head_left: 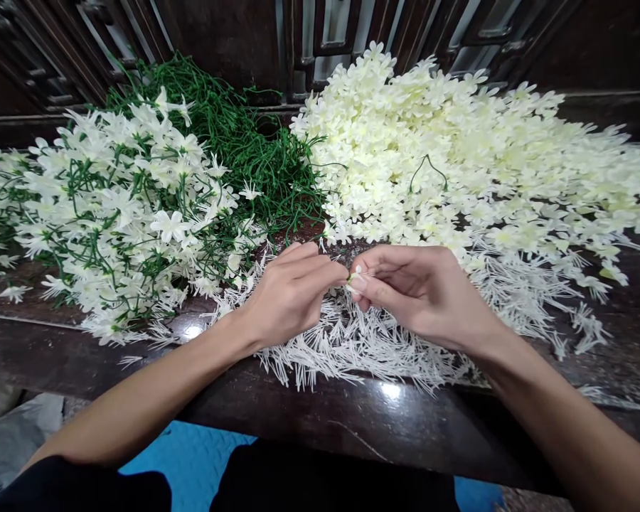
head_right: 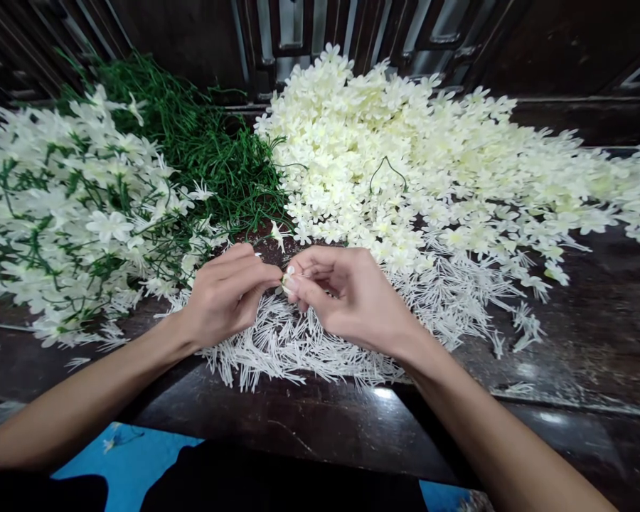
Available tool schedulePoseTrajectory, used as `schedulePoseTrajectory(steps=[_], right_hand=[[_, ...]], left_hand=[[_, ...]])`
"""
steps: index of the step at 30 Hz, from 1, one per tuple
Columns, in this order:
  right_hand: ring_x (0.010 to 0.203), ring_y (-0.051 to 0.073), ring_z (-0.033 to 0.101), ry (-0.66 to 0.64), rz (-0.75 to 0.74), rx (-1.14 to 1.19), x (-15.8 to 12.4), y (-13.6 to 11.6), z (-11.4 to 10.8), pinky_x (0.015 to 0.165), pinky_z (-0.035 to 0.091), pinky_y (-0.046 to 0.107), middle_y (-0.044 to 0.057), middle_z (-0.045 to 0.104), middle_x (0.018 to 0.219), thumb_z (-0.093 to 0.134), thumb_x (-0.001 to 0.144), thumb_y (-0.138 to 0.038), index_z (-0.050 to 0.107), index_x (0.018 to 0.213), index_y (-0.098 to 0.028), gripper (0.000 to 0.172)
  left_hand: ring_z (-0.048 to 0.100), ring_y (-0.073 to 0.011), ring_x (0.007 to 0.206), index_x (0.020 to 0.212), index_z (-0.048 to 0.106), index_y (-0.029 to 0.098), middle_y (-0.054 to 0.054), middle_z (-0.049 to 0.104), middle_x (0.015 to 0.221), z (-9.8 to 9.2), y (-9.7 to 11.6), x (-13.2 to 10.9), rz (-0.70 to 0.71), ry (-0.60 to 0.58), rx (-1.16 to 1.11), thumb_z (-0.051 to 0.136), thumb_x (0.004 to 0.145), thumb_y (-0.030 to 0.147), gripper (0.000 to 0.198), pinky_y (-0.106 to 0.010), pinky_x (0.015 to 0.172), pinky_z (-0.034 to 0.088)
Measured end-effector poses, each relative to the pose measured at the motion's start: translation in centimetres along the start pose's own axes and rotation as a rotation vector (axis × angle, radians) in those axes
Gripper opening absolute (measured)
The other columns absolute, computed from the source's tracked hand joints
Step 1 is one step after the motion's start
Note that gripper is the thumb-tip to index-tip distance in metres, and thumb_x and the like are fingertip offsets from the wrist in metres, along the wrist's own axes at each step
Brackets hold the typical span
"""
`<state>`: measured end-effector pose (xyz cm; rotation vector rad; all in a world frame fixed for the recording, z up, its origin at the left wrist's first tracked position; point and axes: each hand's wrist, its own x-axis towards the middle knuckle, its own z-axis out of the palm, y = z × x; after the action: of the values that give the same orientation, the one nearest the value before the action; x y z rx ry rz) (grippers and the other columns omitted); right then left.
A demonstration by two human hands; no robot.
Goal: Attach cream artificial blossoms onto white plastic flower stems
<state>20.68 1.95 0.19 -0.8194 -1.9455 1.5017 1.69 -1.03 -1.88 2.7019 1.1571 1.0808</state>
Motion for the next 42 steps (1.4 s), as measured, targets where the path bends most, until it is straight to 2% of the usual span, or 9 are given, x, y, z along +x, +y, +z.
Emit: schedulePoseTrajectory(steps=[10,17,21,24,27,32,35,40,42], right_hand=[[0.062,0.012,0.062,0.079,-0.046,-0.078,0.6,0.0,-2.3,0.055,0.055,0.026,0.002,0.065,0.074,0.065,0.084,-0.028,0.064,0.084,-0.018,0.010],[0.066,0.012,0.065,0.135,-0.114,-0.046,0.4,-0.4,-3.3,0.058,0.058,0.026,0.001,0.066,0.078,0.069,0.081,-0.024,0.066,0.087,-0.021,0.007],[0.068,0.013,0.065,0.242,-0.144,0.025,0.5,-0.5,-3.4,0.062,0.059,0.027,0.002,0.067,0.079,0.069,0.082,-0.024,0.066,0.090,-0.023,0.009],[0.067,0.013,0.064,0.376,-0.122,0.063,0.7,-0.1,-3.7,0.060,0.057,0.028,0.003,0.067,0.077,0.067,0.084,-0.029,0.068,0.089,-0.022,0.009],[0.066,0.014,0.064,0.454,-0.053,0.061,0.8,0.4,-3.8,0.061,0.056,0.029,0.003,0.068,0.075,0.068,0.083,-0.031,0.068,0.087,-0.021,0.010],[0.066,0.016,0.064,0.430,0.045,-0.095,1.1,0.6,-3.3,0.064,0.057,0.034,0.004,0.068,0.076,0.069,0.080,-0.036,0.069,0.082,-0.022,0.014],[0.074,0.019,0.065,0.364,0.033,-0.178,1.1,0.5,-2.6,0.066,0.058,0.038,0.005,0.069,0.081,0.069,0.078,-0.039,0.069,0.082,-0.023,0.016],[0.081,0.022,0.066,0.314,0.016,-0.230,1.1,0.7,-2.3,0.072,0.057,0.042,0.006,0.070,0.087,0.067,0.079,-0.038,0.069,0.083,-0.023,0.016],[0.080,0.022,0.065,0.327,0.018,-0.251,1.1,0.8,-2.5,0.071,0.057,0.042,0.007,0.070,0.086,0.066,0.079,-0.038,0.070,0.083,-0.022,0.017]], left_hand=[[0.052,-0.0147,0.073,0.114,0.055,0.015,-0.004,0.065,0.083,-0.7,-1.6,0.4,-0.065,0.007,-0.109,0.051,0.092,0.012,0.023,-0.028,0.067,0.046],[0.052,-0.0160,0.081,0.095,0.065,0.019,-0.004,0.062,0.086,-1.2,-1.4,0.8,-0.131,0.165,-0.066,0.061,0.085,0.012,0.013,-0.030,0.066,0.047],[0.050,-0.0134,0.067,0.095,0.066,0.025,-0.001,0.056,0.075,-2.6,-1.5,1.0,-0.317,0.382,-0.102,0.059,0.089,0.022,0.009,-0.026,0.051,0.043],[0.055,-0.0123,0.068,0.115,0.057,0.030,-0.005,0.062,0.097,-4.0,-2.6,0.8,-0.459,0.573,-0.140,0.039,0.098,0.024,0.025,-0.029,0.052,0.049],[0.062,-0.0170,0.097,0.128,0.048,0.031,-0.007,0.059,0.117,-5.3,-3.9,0.7,-0.536,0.746,-0.286,0.039,0.098,0.030,0.031,-0.034,0.079,0.057],[0.051,-0.0213,0.125,0.137,0.034,0.036,-0.002,0.054,0.130,-5.6,-3.9,1.4,-0.572,0.914,-0.501,0.049,0.094,0.021,0.048,-0.039,0.107,0.045],[0.055,-0.0207,0.120,0.135,0.036,0.036,-0.003,0.053,0.131,-4.6,-2.9,1.7,-0.467,0.767,-0.350,0.046,0.093,0.016,0.048,-0.041,0.101,0.050],[0.061,-0.0185,0.096,0.109,0.060,0.013,-0.010,0.065,0.105,-2.1,-2.4,0.6,-0.289,-0.013,-0.026,0.044,0.091,0.008,0.025,-0.035,0.085,0.056],[0.055,-0.0236,0.101,0.114,0.058,0.006,-0.015,0.063,0.108,-1.5,-2.7,-0.1,-0.284,-0.174,0.166,0.042,0.090,0.005,0.030,-0.041,0.087,0.052]])
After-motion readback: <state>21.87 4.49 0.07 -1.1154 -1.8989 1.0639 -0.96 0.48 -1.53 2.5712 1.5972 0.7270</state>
